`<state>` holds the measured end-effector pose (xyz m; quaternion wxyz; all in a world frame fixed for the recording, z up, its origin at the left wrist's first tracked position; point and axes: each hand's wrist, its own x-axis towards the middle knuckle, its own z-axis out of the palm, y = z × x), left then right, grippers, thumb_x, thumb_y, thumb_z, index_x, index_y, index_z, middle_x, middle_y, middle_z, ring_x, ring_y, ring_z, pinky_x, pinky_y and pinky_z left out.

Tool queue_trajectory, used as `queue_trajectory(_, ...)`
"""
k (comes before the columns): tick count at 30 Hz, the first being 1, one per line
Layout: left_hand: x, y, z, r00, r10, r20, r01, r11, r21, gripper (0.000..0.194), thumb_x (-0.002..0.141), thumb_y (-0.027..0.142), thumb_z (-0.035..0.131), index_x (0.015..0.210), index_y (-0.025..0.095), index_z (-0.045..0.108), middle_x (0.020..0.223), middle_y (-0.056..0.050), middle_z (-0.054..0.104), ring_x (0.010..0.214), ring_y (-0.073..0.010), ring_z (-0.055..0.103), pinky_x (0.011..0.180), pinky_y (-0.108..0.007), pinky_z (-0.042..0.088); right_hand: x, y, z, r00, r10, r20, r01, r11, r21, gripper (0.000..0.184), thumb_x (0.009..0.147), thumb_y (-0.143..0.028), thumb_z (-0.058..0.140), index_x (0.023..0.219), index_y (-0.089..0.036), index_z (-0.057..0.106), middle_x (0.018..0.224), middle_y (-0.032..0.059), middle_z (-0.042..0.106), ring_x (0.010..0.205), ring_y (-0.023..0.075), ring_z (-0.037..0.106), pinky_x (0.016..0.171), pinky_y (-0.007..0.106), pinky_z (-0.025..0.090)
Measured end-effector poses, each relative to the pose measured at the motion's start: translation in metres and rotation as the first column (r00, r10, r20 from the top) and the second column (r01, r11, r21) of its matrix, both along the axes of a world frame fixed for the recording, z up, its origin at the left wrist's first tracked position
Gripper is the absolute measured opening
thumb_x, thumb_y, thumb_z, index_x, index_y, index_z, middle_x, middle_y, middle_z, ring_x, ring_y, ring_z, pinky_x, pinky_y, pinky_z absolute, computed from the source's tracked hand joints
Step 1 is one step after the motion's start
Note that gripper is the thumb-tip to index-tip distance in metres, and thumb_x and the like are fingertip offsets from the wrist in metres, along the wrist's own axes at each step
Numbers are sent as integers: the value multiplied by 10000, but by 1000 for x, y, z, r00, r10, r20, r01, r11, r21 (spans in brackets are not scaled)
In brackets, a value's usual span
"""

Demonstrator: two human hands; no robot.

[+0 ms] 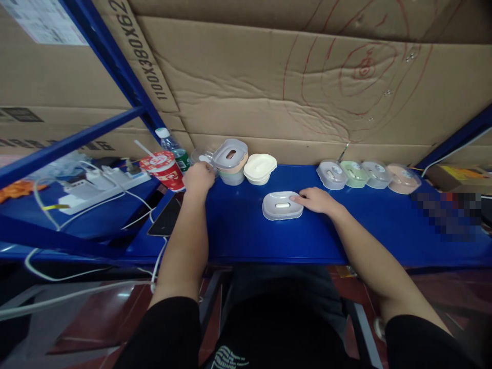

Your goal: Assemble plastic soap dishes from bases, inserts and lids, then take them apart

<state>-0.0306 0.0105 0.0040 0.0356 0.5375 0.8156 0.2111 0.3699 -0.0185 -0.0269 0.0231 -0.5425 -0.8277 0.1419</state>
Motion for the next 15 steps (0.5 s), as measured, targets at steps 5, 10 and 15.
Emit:
queue_trajectory(5,0,0,1,998,23,53,-26,998,51,242,859,285,664,1084,266,751,1049,-111,800,1128,-333,707,915,-435,546,0,0,-1,1000,1,-11,-1,1000,4,692,996,-790,364,748,-212,651,813,87,738,756,221,654,606,321,313)
queue_trajectory(10,1,-2,3,998,20,58,-25,995,98,211,901,278,621,1077,251,733,1127,-119,787,1137,-345,703,923,-447,549,1,1,-2,1000,-1,-23,1,1000,0,678,994,-785,377,731,-215,632,790,79,726,737,213,639,606,323,311)
queue_trajectory(15,2,-2,2,997,41,59,-49,987,156,251,918,281,608,1151,241,692,1193,-135,764,1167,-365,685,956,-471,536,0,1,-1,1000,0,-16,0,1000,3,664,998,-778,379,721,-220,607,786,75,721,741,214,639,611,321,304)
